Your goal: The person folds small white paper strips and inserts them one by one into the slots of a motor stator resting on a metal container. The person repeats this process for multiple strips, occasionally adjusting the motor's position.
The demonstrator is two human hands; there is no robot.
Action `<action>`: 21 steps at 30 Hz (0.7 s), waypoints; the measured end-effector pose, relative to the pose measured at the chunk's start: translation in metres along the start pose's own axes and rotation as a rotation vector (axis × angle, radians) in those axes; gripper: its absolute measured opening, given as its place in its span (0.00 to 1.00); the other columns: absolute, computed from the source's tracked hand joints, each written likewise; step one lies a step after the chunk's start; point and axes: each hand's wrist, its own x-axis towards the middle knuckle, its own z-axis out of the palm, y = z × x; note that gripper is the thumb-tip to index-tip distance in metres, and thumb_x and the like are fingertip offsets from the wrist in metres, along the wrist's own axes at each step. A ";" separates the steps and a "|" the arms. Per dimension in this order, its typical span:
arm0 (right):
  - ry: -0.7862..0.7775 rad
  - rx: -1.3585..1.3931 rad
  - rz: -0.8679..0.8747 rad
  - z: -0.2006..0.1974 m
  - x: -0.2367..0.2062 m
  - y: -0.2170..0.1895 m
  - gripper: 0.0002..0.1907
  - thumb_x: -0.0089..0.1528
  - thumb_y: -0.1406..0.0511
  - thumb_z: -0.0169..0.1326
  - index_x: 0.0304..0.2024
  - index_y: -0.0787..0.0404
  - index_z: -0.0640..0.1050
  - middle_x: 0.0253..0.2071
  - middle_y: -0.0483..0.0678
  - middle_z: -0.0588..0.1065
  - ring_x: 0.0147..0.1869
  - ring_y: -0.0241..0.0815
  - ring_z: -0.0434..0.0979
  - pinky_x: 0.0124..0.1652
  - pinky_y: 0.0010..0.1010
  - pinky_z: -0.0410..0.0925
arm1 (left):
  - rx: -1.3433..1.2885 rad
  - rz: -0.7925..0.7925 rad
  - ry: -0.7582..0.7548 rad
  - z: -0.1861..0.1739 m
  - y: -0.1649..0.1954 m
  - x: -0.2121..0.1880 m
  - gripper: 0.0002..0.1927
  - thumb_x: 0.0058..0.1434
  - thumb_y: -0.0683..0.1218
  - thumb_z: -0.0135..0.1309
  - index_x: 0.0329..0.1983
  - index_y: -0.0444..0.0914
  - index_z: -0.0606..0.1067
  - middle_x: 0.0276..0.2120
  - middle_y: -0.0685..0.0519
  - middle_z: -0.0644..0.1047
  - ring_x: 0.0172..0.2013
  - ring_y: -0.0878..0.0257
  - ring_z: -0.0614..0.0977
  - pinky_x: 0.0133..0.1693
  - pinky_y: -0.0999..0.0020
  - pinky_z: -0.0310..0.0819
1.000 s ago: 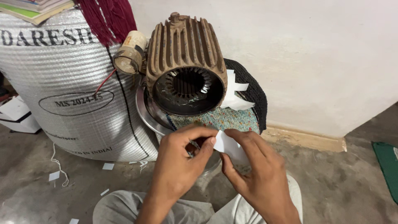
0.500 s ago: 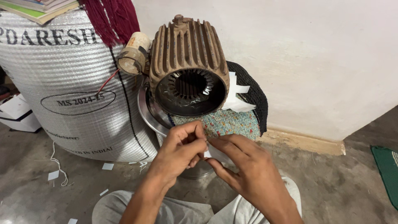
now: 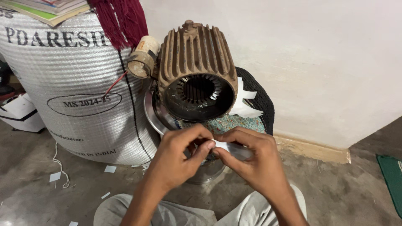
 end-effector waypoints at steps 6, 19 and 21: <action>-0.017 0.166 0.205 0.010 0.002 0.003 0.12 0.54 0.67 0.67 0.40 0.64 0.85 0.34 0.46 0.86 0.37 0.34 0.84 0.39 0.27 0.75 | 0.114 0.275 0.224 0.011 -0.012 -0.002 0.06 0.66 0.43 0.58 0.40 0.34 0.76 0.33 0.49 0.80 0.31 0.62 0.83 0.32 0.69 0.75; 0.445 -0.220 0.086 0.054 0.041 0.020 0.17 0.53 0.69 0.68 0.45 0.65 0.83 0.44 0.52 0.80 0.45 0.46 0.83 0.44 0.35 0.74 | 0.166 0.312 0.598 -0.093 -0.025 0.109 0.19 0.73 0.57 0.50 0.55 0.37 0.73 0.52 0.47 0.74 0.52 0.54 0.78 0.54 0.55 0.79; 0.490 -0.206 0.085 0.059 0.043 0.026 0.18 0.53 0.69 0.69 0.45 0.65 0.83 0.43 0.53 0.79 0.44 0.47 0.82 0.43 0.35 0.73 | 0.135 0.136 0.445 -0.102 -0.032 0.124 0.27 0.73 0.62 0.47 0.63 0.38 0.71 0.59 0.44 0.73 0.56 0.52 0.77 0.59 0.49 0.73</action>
